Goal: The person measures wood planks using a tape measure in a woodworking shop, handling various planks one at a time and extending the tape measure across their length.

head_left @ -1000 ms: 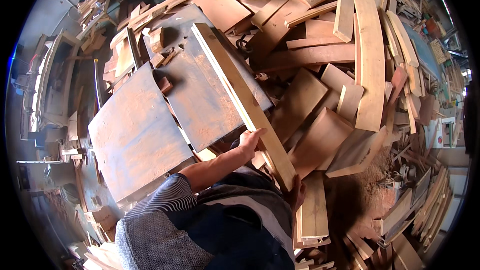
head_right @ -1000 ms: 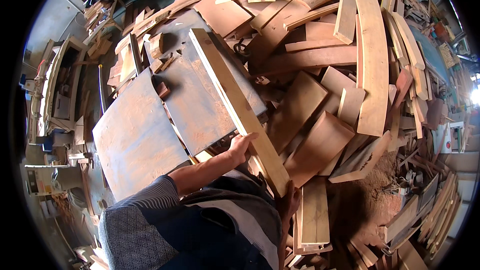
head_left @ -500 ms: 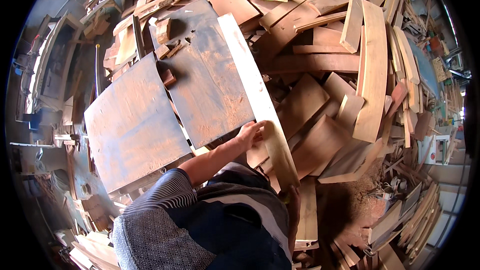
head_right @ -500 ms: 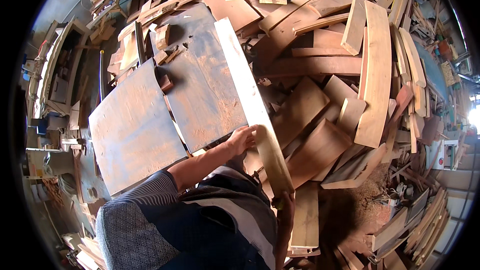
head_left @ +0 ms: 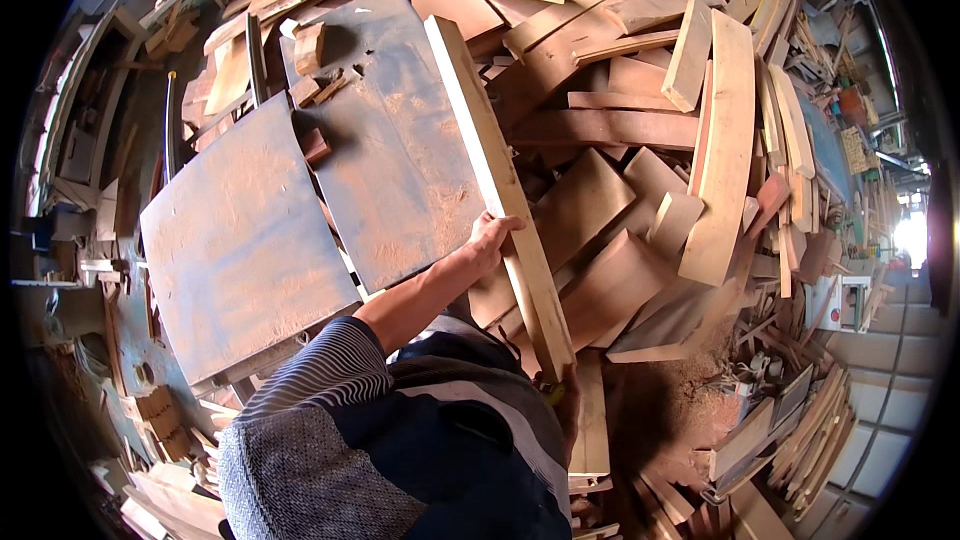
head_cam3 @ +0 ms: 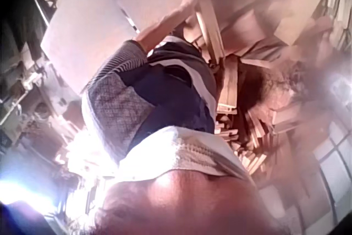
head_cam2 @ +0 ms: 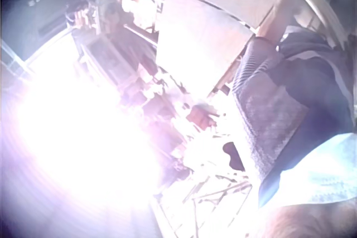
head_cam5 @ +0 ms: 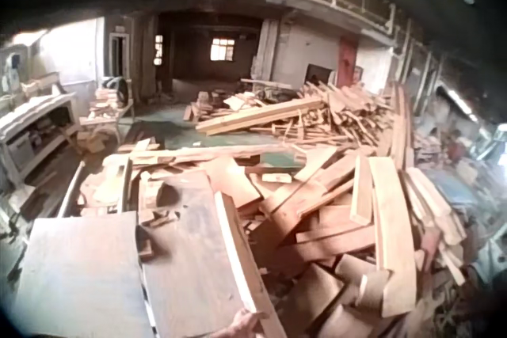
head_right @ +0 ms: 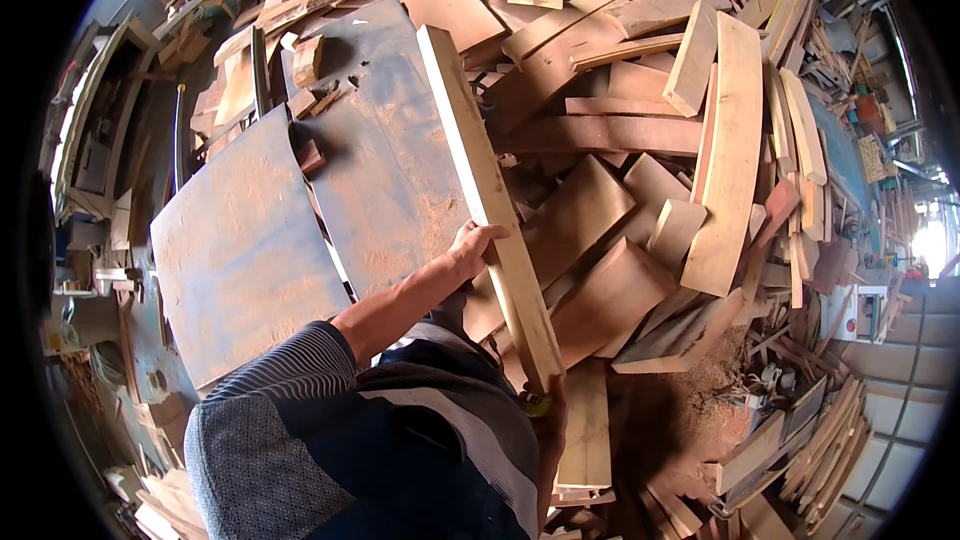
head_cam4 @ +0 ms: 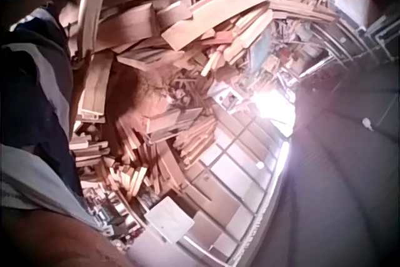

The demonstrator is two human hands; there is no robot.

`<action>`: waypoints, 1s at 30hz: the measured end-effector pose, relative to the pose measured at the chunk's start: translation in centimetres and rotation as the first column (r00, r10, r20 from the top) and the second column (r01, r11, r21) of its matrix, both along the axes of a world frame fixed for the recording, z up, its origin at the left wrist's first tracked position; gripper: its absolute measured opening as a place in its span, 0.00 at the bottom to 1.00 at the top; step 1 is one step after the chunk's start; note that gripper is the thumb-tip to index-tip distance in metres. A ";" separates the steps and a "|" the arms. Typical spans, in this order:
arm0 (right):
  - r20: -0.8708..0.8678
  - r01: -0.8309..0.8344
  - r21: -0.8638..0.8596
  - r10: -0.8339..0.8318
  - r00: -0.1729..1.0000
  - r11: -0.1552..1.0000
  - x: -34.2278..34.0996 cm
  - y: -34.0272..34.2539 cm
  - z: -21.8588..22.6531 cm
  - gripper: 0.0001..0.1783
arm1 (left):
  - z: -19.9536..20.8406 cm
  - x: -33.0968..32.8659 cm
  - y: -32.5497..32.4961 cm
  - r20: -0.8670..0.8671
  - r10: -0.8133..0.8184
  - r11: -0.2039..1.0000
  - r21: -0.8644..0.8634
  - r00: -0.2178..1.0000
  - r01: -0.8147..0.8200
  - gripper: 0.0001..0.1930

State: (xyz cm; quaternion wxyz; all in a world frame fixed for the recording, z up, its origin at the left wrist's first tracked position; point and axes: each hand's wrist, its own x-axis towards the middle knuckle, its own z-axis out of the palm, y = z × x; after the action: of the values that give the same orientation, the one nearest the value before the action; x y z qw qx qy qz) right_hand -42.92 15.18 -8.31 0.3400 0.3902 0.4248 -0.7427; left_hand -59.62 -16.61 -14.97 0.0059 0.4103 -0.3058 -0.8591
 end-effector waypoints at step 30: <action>0.097 0.006 0.033 -0.009 0.995 0.999 -0.7 1.5 -6.2 0.30 | -2.1 7.6 1.8 -0.185 -0.408 0.912 -0.134 0.894 0.389 0.18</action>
State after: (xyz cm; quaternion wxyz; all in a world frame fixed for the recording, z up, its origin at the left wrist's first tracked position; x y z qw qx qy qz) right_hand -43.61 16.72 -14.55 0.3512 0.4329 0.4182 -0.7172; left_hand -52.06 -14.85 -17.08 -0.1193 0.2458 -0.4209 -0.8650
